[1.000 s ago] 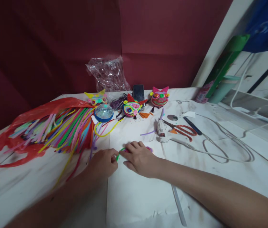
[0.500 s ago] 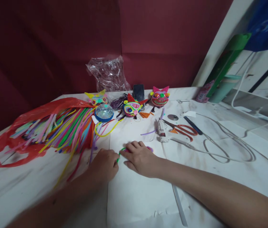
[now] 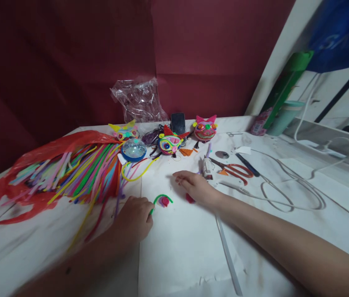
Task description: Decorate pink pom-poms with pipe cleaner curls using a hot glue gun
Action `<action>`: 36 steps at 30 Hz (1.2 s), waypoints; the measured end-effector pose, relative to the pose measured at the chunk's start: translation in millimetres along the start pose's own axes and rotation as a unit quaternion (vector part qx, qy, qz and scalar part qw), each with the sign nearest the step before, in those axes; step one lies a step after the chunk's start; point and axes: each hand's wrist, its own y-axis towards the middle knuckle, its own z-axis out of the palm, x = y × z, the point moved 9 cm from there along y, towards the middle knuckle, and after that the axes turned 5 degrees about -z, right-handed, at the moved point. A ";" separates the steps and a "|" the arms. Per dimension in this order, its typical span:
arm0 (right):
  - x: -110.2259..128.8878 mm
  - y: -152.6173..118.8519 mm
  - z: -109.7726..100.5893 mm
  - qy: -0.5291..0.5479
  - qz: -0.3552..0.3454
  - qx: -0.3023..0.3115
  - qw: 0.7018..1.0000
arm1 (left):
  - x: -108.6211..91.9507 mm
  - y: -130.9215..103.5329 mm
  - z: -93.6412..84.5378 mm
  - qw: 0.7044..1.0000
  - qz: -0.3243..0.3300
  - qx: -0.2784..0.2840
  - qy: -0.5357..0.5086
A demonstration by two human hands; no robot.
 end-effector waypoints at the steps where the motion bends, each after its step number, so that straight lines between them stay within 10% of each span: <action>1: -3.6 0.7 -4.0 0.005 0.007 -0.008 1.000 | 0.2 0.1 0.5 1.000 0.001 0.000 -0.001; 9: 2.1 -5.4 -3.0 -0.045 0.018 0.031 0.998 | 4.3 -0.8 4.1 1.000 0.022 -0.013 -0.012; 19: 49.4 -24.3 25.6 -0.145 -0.259 0.066 0.953 | 8.8 2.8 -0.5 0.998 0.022 0.017 -0.054; 36: 59.3 -34.9 63.7 -0.272 -0.235 0.153 0.921 | 11.6 2.1 0.1 0.998 0.022 0.008 -0.053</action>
